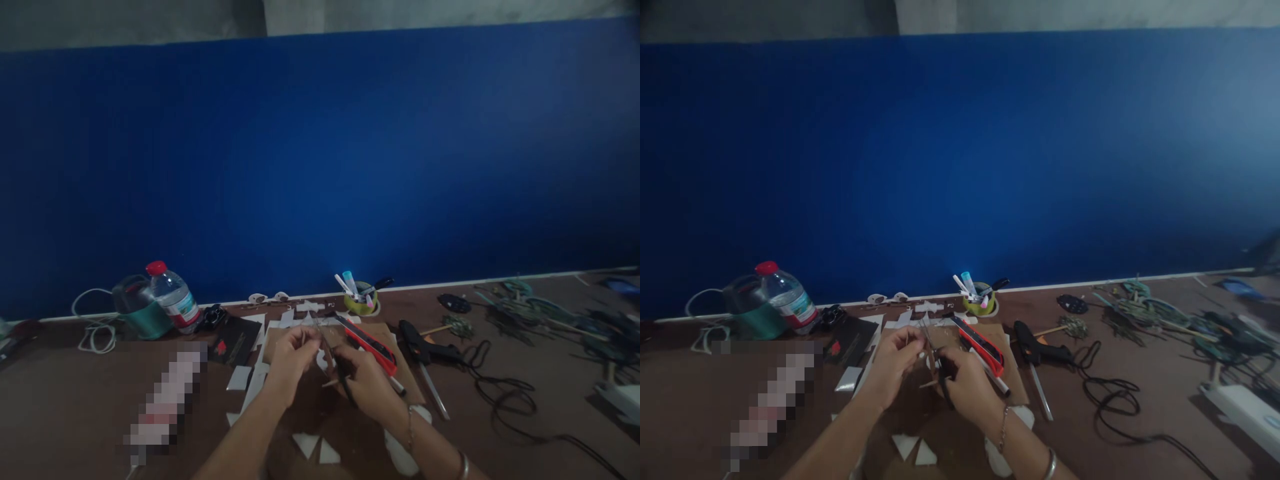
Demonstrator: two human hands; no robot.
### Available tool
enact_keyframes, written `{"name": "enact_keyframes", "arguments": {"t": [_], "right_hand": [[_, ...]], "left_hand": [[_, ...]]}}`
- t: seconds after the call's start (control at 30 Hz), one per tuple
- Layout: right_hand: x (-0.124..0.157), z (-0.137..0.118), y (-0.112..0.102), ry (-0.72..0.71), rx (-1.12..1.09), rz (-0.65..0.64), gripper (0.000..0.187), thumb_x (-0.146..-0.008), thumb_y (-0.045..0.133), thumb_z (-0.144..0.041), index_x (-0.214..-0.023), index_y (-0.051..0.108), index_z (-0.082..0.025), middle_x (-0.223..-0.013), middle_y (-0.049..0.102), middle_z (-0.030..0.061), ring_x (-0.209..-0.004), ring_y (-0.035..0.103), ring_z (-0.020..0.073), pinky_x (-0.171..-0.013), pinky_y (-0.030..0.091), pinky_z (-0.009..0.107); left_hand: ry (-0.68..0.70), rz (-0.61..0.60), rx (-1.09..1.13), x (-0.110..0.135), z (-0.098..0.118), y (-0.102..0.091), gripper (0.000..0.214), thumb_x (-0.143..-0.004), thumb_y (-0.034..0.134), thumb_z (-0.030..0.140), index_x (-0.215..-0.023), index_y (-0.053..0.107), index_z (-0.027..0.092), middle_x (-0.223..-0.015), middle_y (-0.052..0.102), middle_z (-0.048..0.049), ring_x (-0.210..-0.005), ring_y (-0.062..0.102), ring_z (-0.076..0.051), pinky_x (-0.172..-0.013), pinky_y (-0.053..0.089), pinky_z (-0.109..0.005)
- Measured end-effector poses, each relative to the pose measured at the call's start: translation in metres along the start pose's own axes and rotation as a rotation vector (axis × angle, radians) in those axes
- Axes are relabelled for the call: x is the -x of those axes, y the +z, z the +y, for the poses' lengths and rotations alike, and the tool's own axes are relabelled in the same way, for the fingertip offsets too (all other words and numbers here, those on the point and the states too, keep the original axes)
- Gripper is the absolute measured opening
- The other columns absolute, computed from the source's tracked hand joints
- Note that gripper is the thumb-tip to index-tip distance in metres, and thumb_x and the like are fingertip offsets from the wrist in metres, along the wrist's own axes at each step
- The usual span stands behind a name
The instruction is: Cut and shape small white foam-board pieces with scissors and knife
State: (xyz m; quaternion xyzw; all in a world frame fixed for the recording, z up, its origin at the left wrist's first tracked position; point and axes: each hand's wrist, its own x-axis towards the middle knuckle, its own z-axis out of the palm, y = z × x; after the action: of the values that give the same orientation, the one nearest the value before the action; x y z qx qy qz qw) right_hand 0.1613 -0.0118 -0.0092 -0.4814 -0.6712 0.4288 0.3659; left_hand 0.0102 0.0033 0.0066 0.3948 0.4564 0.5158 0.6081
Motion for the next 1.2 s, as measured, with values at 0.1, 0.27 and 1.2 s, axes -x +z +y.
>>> {"name": "enact_keyframes", "arguments": {"t": [0.1, 0.27, 1.2], "right_hand": [[0.0, 0.0024, -0.0014, -0.048, 0.076, 0.022, 0.018, -0.064, 0.051, -0.008, -0.075, 0.063, -0.015, -0.062, 0.061, -0.0015, -0.056, 0.051, 0.0116, -0.049, 0.035, 0.019], [0.0007, 0.0058, -0.003, -0.114, 0.235, 0.056, 0.014, -0.07, 0.052, -0.012, -0.078, 0.063, -0.016, -0.064, 0.063, 0.0004, -0.058, 0.054, 0.0131, -0.051, 0.036, 0.02], [0.0038, 0.0046, -0.0055, -0.166, 0.298, 0.042, 0.016, -0.069, 0.05, -0.01, -0.075, 0.063, -0.017, -0.063, 0.062, 0.0008, -0.061, 0.055, 0.0143, -0.054, 0.036, 0.021]], "left_hand": [[0.02, 0.017, -0.022, 0.0009, -0.0011, 0.0003, 0.026, -0.062, 0.071, 0.035, -0.068, 0.055, 0.016, -0.046, 0.038, 0.0094, -0.04, 0.025, -0.003, -0.041, 0.015, -0.018], [0.068, 0.029, -0.068, 0.0021, -0.0006, 0.0017, 0.024, -0.065, 0.069, 0.036, -0.068, 0.055, 0.016, -0.044, 0.035, 0.0099, -0.04, 0.023, -0.004, -0.041, 0.014, -0.019], [0.067, 0.025, -0.069, 0.0044, 0.0022, 0.0037, 0.029, -0.062, 0.072, 0.04, -0.066, 0.055, 0.016, -0.045, 0.037, 0.009, -0.041, 0.025, -0.004, -0.041, 0.016, -0.019]]}}
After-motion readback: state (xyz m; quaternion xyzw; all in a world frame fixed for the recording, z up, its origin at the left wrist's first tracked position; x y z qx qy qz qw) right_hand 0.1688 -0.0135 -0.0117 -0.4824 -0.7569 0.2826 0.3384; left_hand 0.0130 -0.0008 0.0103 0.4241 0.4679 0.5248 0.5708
